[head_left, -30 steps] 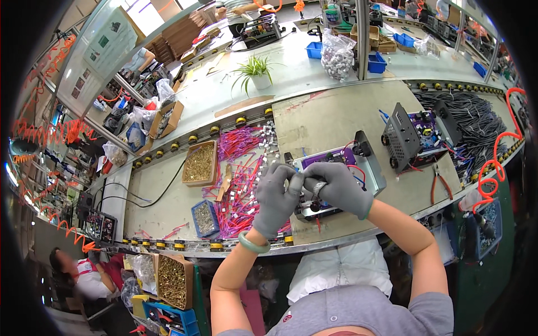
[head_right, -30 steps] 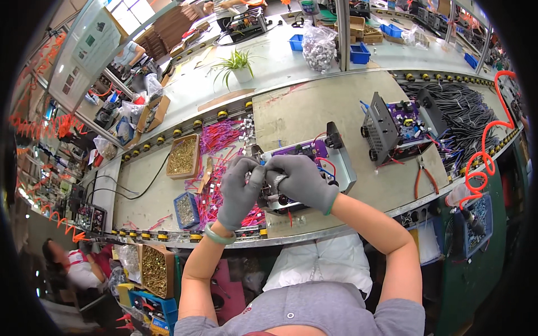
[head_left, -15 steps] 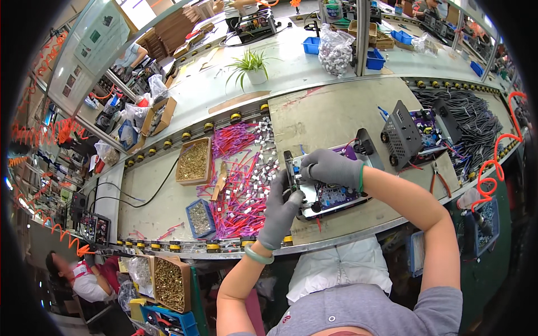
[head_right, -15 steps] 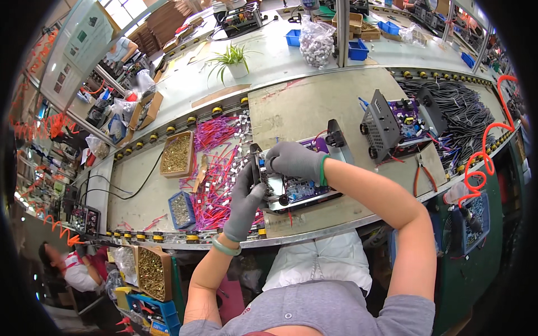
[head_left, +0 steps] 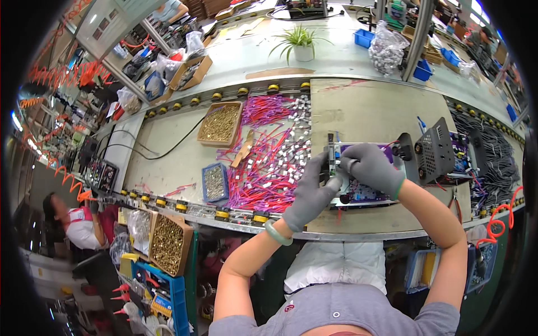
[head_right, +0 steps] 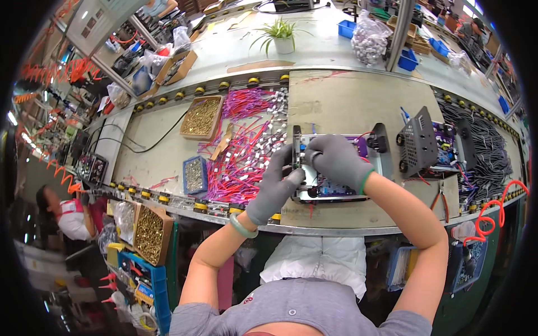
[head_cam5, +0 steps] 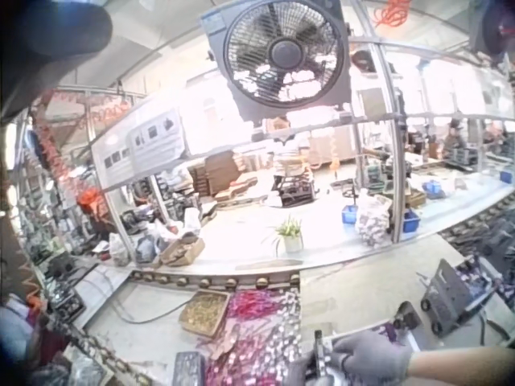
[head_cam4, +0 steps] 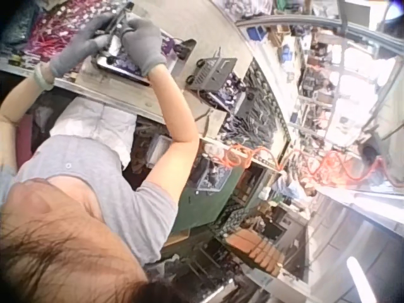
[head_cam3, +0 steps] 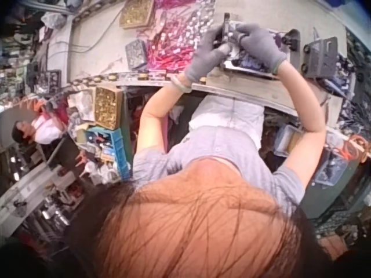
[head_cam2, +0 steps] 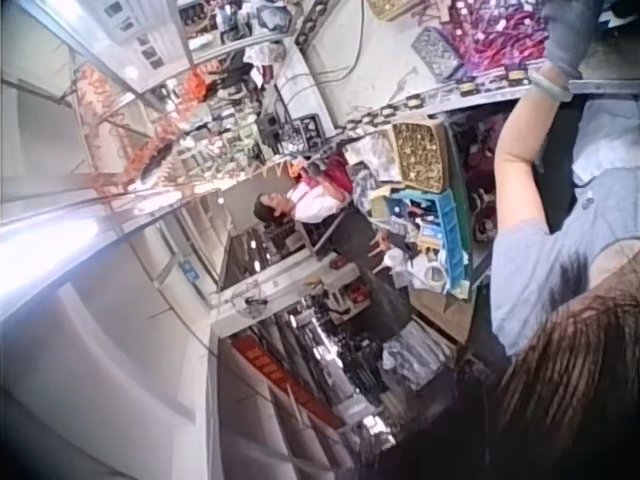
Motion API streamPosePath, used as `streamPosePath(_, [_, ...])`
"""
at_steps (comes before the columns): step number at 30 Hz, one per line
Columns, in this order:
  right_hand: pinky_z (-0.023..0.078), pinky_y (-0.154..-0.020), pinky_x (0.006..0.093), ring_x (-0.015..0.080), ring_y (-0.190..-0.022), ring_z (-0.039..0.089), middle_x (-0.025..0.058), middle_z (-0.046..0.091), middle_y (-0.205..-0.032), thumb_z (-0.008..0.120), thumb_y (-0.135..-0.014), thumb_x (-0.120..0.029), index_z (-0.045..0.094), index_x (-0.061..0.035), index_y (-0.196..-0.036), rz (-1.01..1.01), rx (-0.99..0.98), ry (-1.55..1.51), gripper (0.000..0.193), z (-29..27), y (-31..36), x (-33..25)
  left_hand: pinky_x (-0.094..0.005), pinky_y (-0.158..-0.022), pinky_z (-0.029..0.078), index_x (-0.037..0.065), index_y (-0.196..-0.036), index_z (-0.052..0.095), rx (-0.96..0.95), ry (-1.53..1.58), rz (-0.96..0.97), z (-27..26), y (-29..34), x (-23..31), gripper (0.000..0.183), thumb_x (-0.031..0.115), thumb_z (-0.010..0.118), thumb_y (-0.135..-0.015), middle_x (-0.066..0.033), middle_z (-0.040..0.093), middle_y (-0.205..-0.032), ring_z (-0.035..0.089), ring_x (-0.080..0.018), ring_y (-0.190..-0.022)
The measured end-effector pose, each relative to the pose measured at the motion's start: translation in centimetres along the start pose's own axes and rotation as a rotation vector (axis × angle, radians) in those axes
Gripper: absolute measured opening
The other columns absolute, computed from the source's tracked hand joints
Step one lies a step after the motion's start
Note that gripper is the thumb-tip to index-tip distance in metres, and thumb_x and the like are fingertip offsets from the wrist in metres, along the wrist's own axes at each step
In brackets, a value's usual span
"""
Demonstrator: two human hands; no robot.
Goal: The person uses a pneumatic screwdriver to tighten screws on the metal casing of an electronic device. They then manipulate and connect various colored wires to the internal circuit board, organizing them within the chassis. The person handles two similar electronic units on the workbench, performing assembly steps on each.
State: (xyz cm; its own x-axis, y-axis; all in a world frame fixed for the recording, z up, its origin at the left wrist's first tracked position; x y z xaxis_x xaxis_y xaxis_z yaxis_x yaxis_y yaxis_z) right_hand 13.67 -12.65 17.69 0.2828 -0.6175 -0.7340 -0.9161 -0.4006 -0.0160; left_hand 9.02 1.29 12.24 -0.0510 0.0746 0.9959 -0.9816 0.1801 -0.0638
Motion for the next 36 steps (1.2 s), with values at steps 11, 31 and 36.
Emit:
streamPosePath(11, [0.045,-0.102,0.0443,0.0343,-0.123,0.055,0.0073,0.066,-0.115,0.070,-0.078,-0.014,0.068,-0.0099,-0.103,-0.204,0.384,0.549,0.025,-7.7,7.7,2.6,-0.0416,-0.086,0.053,0.011,-0.113,0.072,0.296,-1.083,-0.041,-15.3,-14.0,-13.5,0.028,0.022,0.058,-0.091,-0.0195,0.071,-0.103,0.068,-0.0345,-0.099])
streamPosePath(31, [0.046,-0.099,0.0433,0.0317,-0.119,0.058,0.0039,0.070,-0.103,0.071,-0.083,-0.016,0.073,-0.0126,-0.094,-0.207,0.452,0.238,0.012,-7.6,8.1,3.5,-0.0260,-0.059,0.048,0.007,-0.092,0.067,-0.093,-0.502,-0.422,-18.1,-8.6,-1.2,0.017,0.022,0.066,-0.085,-0.0013,0.061,-0.074,0.057,-0.0104,-0.064])
streamPosePath(36, [0.046,-0.100,0.0435,0.0318,-0.120,0.057,0.0048,0.070,-0.103,0.071,-0.084,-0.016,0.073,-0.0122,-0.094,-0.218,0.458,0.258,0.011,-7.8,8.4,3.6,-0.0261,-0.055,0.048,0.009,-0.095,0.064,-0.295,-0.584,0.183,-0.6,-8.8,8.9,0.012,0.020,0.062,-0.091,-0.0002,0.061,-0.073,0.059,-0.0120,-0.062])
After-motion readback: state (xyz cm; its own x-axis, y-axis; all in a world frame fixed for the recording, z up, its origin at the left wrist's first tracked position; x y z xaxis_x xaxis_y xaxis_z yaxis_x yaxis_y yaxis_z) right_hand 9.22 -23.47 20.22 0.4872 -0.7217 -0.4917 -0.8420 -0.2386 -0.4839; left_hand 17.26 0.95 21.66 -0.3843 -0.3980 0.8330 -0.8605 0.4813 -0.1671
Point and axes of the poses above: each hand's wrist, its own y-axis away from the middle knuckle, its own z-axis out of the palm, x = y × z, the point moved 7 cm from there along -y, towards the middle knuckle
